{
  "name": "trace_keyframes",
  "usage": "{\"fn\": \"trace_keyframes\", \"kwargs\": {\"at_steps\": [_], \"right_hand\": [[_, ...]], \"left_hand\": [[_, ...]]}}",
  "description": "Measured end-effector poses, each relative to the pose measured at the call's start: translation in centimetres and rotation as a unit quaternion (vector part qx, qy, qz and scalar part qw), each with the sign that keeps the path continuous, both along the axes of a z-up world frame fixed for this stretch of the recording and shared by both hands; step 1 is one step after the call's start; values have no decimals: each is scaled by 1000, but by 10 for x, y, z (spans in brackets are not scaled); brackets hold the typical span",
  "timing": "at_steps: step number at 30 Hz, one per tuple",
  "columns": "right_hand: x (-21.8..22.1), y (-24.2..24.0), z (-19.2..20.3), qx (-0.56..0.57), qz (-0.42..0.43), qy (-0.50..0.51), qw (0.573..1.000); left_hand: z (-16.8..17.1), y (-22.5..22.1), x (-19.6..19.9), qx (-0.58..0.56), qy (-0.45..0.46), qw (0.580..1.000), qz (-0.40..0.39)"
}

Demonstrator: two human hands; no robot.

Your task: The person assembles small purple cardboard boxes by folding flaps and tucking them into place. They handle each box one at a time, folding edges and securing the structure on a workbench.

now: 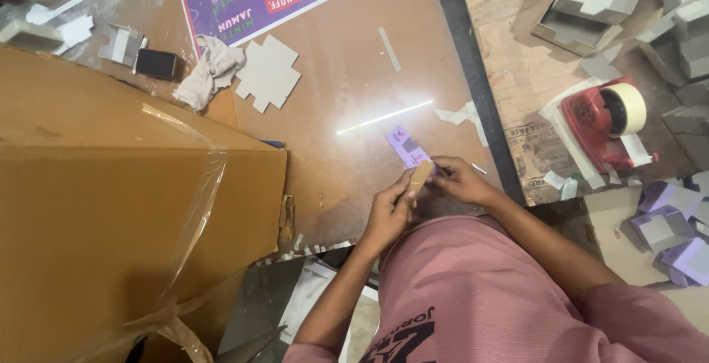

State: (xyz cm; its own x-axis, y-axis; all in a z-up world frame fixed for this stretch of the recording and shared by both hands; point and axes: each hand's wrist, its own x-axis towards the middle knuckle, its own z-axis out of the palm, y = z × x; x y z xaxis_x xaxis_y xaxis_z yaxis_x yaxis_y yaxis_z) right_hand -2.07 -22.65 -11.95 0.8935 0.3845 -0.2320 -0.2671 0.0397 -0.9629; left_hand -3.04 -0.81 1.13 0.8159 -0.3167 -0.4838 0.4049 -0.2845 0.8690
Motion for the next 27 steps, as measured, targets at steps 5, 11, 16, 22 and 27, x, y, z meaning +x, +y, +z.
{"fn": "trace_keyframes", "kwargs": {"at_steps": [5, 11, 16, 22, 27], "right_hand": [[-2, -2, -33, 32, -55, -76, 995], [6, 0, -11, 67, -45, -41, 996], [4, 6, -13, 97, -70, 12, 993], [-1, 9, -49, 42, -81, -13, 996], [5, 1, -53, 156, -69, -78, 982]], "left_hand": [[-5, 9, 8, 93, -305, 948, -7], [-21, -1, 23, 302, -385, 858, -157], [-26, -18, 20, 351, -337, 858, -164], [-32, -19, 38, 423, -369, 813, -155], [-23, -33, 45, 315, -392, 850, -156]]}}
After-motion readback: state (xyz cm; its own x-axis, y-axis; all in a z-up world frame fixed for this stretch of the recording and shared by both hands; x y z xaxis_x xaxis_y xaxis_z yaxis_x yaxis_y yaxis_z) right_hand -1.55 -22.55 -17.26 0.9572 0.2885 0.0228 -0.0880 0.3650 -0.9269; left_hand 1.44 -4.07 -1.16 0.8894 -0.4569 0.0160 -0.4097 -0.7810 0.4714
